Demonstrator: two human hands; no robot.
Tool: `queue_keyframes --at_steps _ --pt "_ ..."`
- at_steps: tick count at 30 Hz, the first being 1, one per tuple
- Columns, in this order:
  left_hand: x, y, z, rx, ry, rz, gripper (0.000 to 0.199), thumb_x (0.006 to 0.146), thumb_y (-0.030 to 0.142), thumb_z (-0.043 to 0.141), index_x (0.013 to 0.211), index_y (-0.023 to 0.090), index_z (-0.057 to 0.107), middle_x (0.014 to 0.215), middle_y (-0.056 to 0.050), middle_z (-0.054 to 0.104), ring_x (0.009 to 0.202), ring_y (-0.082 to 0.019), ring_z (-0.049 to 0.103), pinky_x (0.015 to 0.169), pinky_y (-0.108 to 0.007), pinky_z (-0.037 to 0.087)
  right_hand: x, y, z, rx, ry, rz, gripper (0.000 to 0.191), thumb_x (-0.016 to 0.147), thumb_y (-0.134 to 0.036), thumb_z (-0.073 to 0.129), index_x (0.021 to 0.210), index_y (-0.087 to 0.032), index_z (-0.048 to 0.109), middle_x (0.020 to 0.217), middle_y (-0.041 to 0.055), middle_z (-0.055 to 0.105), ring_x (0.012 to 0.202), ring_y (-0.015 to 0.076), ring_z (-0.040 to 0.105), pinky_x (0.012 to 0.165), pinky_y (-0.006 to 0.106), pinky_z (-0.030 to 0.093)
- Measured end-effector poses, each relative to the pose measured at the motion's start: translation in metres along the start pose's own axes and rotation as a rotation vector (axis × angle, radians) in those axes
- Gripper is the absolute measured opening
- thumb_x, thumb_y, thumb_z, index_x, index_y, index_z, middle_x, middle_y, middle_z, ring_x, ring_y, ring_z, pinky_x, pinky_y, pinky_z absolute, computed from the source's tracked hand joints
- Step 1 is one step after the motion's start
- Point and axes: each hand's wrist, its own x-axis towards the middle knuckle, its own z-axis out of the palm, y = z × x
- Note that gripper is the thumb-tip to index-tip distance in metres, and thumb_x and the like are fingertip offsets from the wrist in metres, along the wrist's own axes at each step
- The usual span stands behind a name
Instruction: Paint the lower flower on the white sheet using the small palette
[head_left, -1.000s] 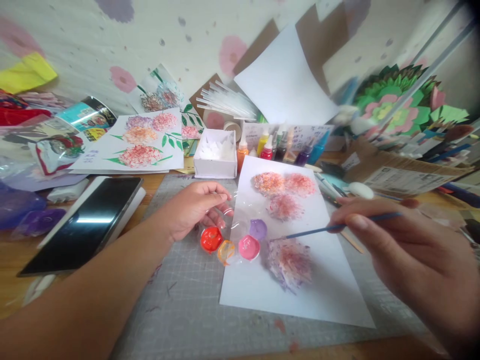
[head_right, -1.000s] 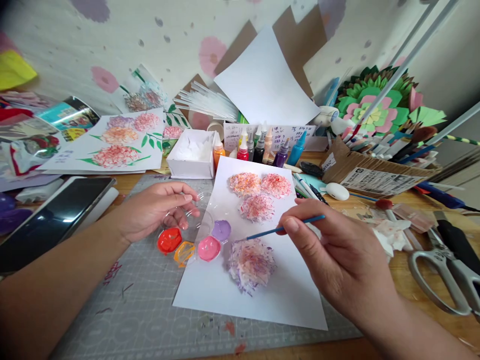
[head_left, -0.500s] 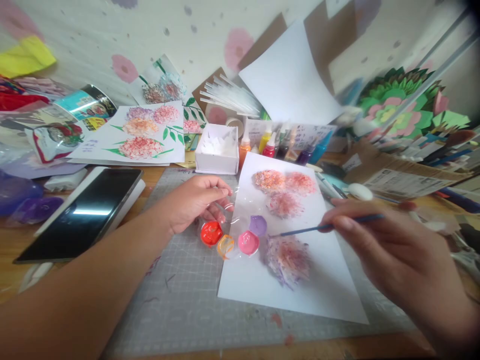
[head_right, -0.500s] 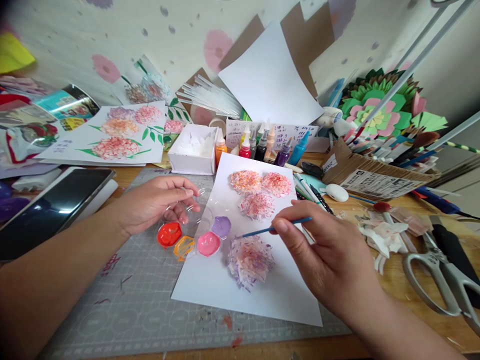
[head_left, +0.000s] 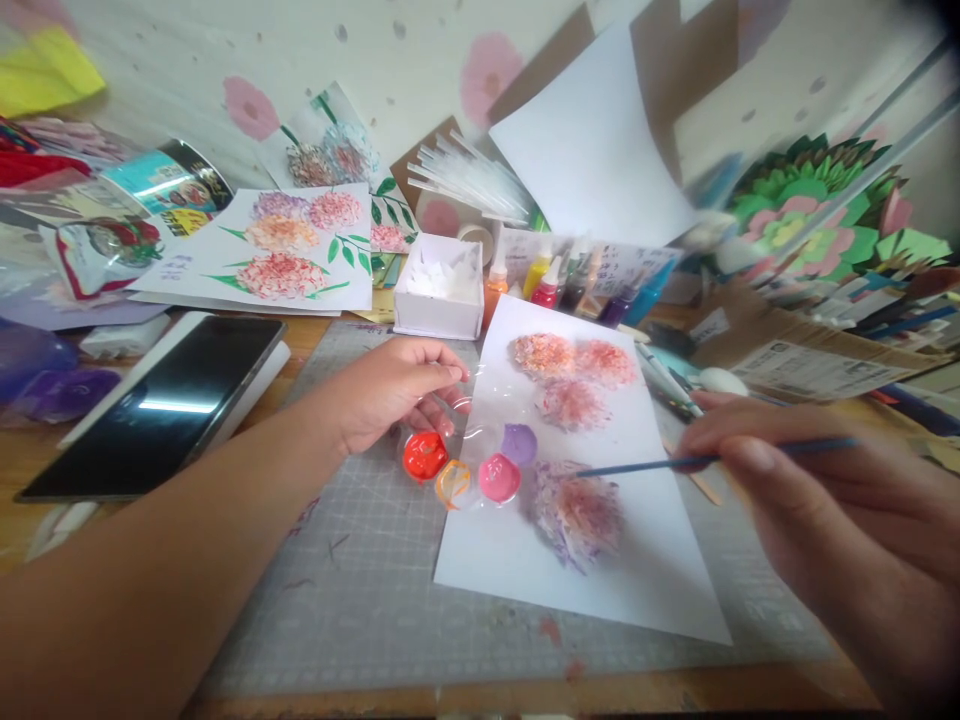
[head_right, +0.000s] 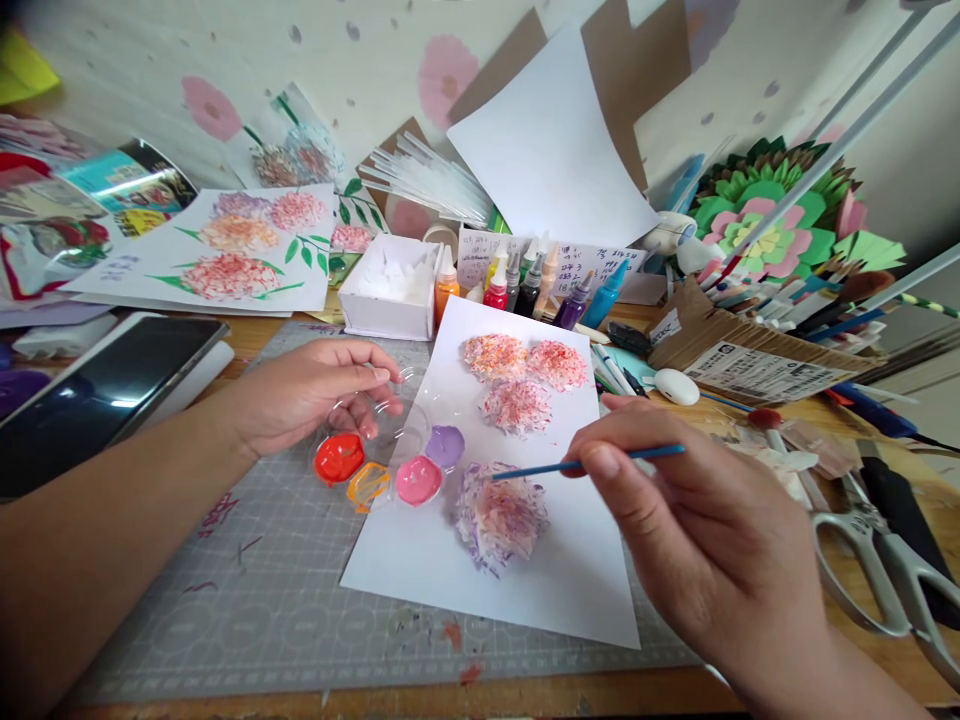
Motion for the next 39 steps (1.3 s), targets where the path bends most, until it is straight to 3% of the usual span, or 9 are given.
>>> queue_keyframes --at_steps 4,9,24,29,39 --pt "-0.001 0.002 0.001 0.002 0.001 -0.006 0.009 0.082 0.026 0.055 0.082 0.018 0.057 0.072 -0.001 0.067 0.047 -0.010 0.061 0.041 -0.017 0.038 -0.002 -0.002 0.000 0.075 -0.034 -0.074 0.013 0.087 -0.028 0.053 0.087 -0.031 0.065 0.086 -0.0058 0.071 0.104 0.0116 0.063 0.101 0.020 0.043" --pt "-0.001 0.004 0.002 0.002 0.008 -0.005 0.006 0.081 0.022 0.054 0.080 0.017 0.057 0.070 -0.001 0.067 0.045 -0.009 0.061 0.039 -0.017 0.038 -0.003 -0.007 -0.002 0.027 0.003 0.021 0.013 0.087 -0.027 0.054 0.083 -0.031 0.066 0.084 -0.0060 0.070 0.107 0.0102 0.062 0.098 0.015 0.042" --pt "0.001 0.003 0.001 0.002 0.021 0.002 0.006 0.083 0.020 0.051 0.081 0.017 0.056 0.072 -0.004 0.070 0.044 -0.010 0.061 0.040 -0.018 0.041 -0.009 -0.002 -0.006 0.064 -0.005 -0.046 0.013 0.084 -0.024 0.056 0.091 -0.026 0.068 0.095 -0.0003 0.070 0.106 0.0181 0.062 0.105 0.028 0.043" --pt "0.000 0.002 0.001 0.003 0.008 0.013 0.007 0.084 0.022 0.053 0.081 0.017 0.057 0.070 -0.004 0.069 0.044 -0.010 0.062 0.038 -0.017 0.039 -0.005 -0.011 -0.003 0.065 -0.149 -0.133 0.013 0.085 -0.022 0.055 0.092 -0.028 0.065 0.087 -0.0020 0.069 0.098 0.0161 0.064 0.104 0.029 0.044" --pt "-0.001 0.003 0.002 0.001 0.001 0.032 0.006 0.084 0.020 0.052 0.082 0.017 0.057 0.071 -0.004 0.070 0.045 -0.010 0.062 0.039 -0.016 0.040 -0.009 -0.014 -0.002 0.021 -0.011 0.005 0.011 0.085 -0.030 0.057 0.087 -0.030 0.068 0.090 -0.0035 0.071 0.103 0.0160 0.064 0.099 0.024 0.046"
